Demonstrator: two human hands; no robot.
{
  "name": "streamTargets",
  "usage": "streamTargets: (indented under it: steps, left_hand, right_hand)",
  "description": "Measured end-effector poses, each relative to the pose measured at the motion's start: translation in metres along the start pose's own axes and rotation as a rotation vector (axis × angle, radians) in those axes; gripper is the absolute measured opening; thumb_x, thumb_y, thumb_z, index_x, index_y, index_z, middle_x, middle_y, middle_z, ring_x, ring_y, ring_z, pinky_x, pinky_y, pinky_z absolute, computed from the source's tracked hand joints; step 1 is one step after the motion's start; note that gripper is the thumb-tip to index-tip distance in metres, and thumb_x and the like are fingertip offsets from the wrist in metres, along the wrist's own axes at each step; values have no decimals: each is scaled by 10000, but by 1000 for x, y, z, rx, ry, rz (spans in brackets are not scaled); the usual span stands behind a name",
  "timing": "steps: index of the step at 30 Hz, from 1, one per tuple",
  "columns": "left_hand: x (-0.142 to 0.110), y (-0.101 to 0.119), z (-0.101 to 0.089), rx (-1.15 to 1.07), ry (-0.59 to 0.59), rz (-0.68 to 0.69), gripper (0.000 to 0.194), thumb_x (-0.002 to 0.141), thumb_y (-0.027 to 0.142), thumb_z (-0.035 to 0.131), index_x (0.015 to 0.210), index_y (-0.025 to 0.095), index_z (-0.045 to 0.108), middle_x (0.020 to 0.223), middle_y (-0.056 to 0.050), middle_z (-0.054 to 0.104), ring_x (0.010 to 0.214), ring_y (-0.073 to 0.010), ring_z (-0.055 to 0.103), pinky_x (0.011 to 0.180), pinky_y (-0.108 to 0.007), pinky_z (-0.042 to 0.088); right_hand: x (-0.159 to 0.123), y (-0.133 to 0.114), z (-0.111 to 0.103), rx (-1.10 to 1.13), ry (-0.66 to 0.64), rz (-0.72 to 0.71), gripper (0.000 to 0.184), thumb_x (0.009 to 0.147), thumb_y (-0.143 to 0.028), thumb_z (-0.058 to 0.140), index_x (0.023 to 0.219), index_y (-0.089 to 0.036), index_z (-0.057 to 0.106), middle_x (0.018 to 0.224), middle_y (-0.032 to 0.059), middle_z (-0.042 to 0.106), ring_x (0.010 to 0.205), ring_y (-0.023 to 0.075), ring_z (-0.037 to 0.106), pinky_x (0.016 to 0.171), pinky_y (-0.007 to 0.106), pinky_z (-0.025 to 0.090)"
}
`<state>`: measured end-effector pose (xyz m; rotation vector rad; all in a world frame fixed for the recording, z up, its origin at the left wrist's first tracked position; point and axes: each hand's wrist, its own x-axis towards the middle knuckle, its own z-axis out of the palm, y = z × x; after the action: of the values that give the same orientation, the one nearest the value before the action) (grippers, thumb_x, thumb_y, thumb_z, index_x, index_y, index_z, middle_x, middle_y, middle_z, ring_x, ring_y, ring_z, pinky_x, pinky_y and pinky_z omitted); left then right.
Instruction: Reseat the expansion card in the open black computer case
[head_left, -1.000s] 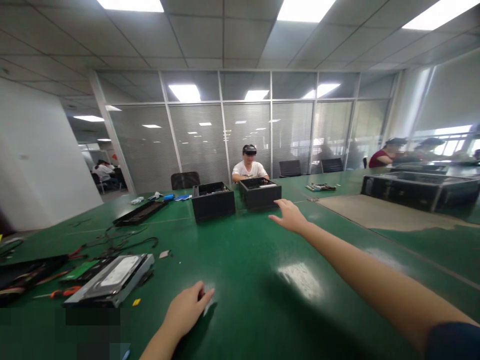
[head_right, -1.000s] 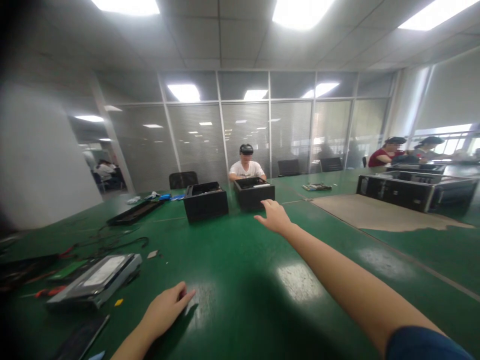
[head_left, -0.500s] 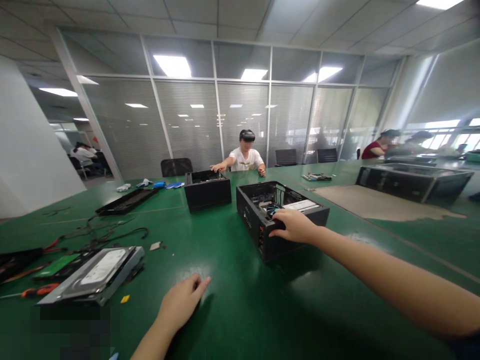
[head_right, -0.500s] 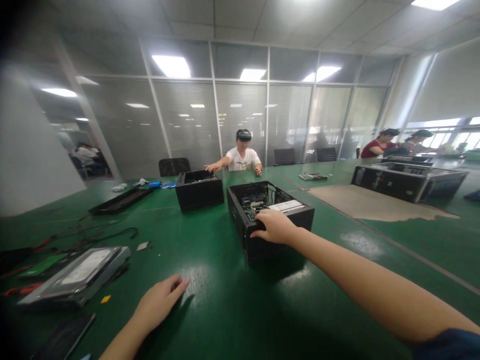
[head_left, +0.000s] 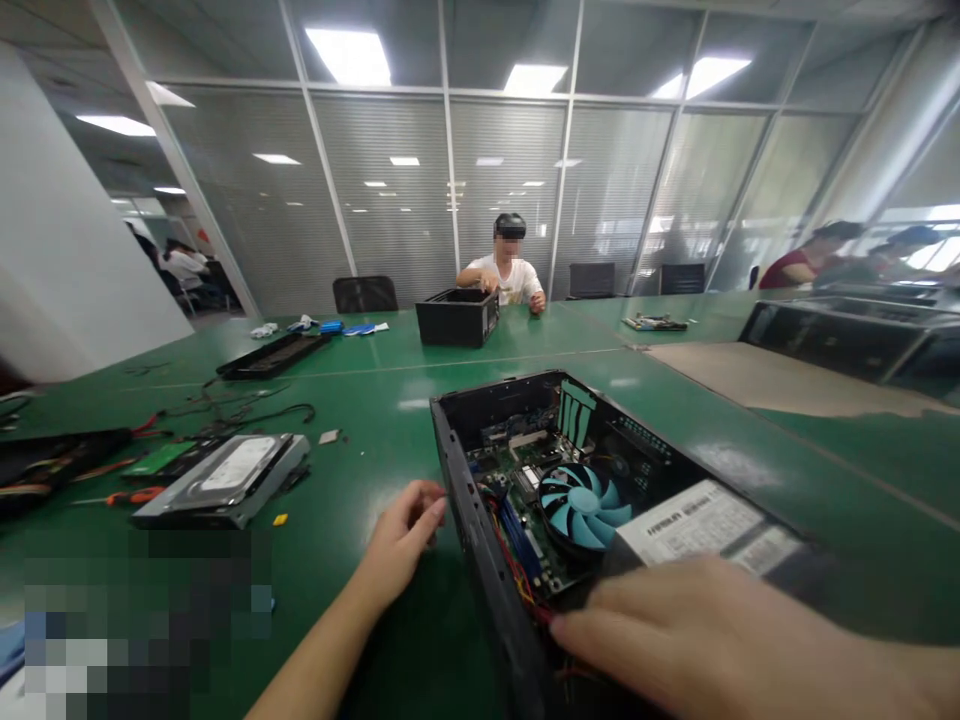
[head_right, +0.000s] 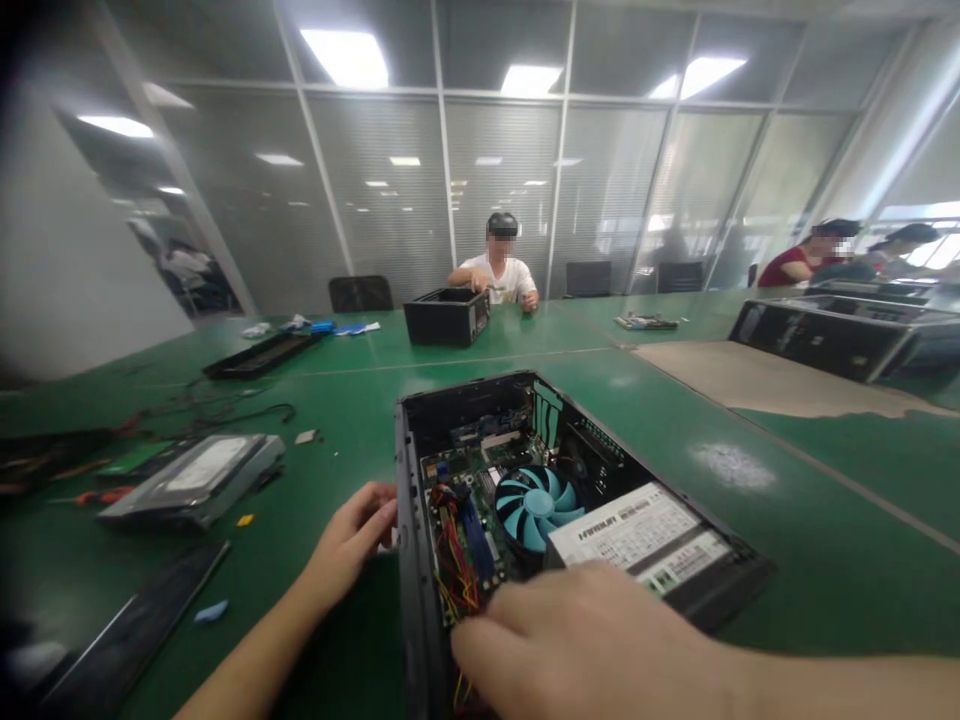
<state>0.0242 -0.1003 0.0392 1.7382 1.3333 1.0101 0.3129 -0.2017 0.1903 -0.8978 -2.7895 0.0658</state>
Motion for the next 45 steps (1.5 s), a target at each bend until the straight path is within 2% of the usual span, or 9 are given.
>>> streamTargets:
  steps: [3, 5, 9, 12, 17, 24, 31, 37, 45]
  left_hand:
    - [-2, 4, 9, -167, -46, 35, 344, 916, 489, 539, 1108, 205, 507, 849, -10, 584, 701, -163, 562, 550, -228, 439]
    - [-2, 4, 12, -204, -37, 42, 342, 912, 486, 554, 1108, 212, 498, 887, -16, 570, 752, -174, 564, 575, -234, 450]
    - [-1, 6, 10, -181, -15, 50, 311, 906, 499, 560, 1010, 208, 535, 869, -14, 553, 810, -191, 555, 712, -282, 480]
    - [0, 9, 8, -144, -30, 25, 316, 905, 516, 546, 941, 203, 558, 834, -14, 552, 793, -198, 543, 744, -303, 481]
    - [1, 4, 8, -104, -35, -11, 337, 905, 535, 522, 899, 206, 590, 792, -11, 572, 764, -205, 542, 715, -289, 470]
    - [1, -3, 9, -126, -42, -31, 298, 901, 479, 554, 985, 205, 638, 884, -22, 660, 802, -216, 592, 750, -290, 499]
    - [1, 0, 10, -153, -53, -25, 317, 906, 491, 552, 996, 207, 662, 897, -26, 690, 835, -235, 618, 757, -294, 513]
    - [1, -2, 10, -152, -44, -41, 322, 904, 504, 558, 1006, 216, 659, 915, -30, 683, 854, -234, 612, 791, -297, 517]
    - [0, -5, 9, -123, -42, -61, 404, 881, 579, 547, 1019, 215, 660, 978, -47, 683, 877, -247, 608, 809, -315, 520]
  right_hand:
    - [55, 45, -28, -106, 94, 98, 342, 923, -502, 534, 1028, -218, 693, 906, 72, 714, 774, 203, 657, 655, 300, 476]
    - [102, 94, -28, -248, 37, 119, 345, 926, -462, 529, 1059, -191, 694, 947, 92, 718, 863, 234, 667, 721, 324, 482]
    - [171, 176, 16, -424, -330, 128, 392, 827, -399, 674, 1134, -155, 687, 1047, 156, 717, 934, 268, 683, 766, 338, 502]
    - [185, 202, 53, -465, -439, 212, 401, 768, -335, 740, 1100, -112, 703, 1057, 201, 711, 961, 284, 690, 788, 339, 520]
    - [184, 212, 77, -418, -407, 221, 282, 812, -186, 677, 1078, -101, 712, 1030, 203, 720, 985, 267, 694, 843, 344, 522]
    - [187, 214, 65, -439, -305, 208, 210, 869, -183, 609, 1019, -113, 739, 971, 181, 727, 937, 260, 695, 815, 338, 503]
    - [174, 225, 49, -142, -393, -76, 214, 898, -318, 602, 906, -177, 762, 803, 40, 724, 767, 167, 652, 725, 263, 450]
    - [178, 214, 51, -403, -261, 222, 218, 822, -244, 645, 981, -146, 757, 916, 148, 729, 865, 257, 688, 791, 346, 492]
    - [186, 210, 74, -461, -314, 147, 207, 872, -139, 559, 952, -127, 750, 923, 188, 734, 941, 274, 704, 828, 373, 519]
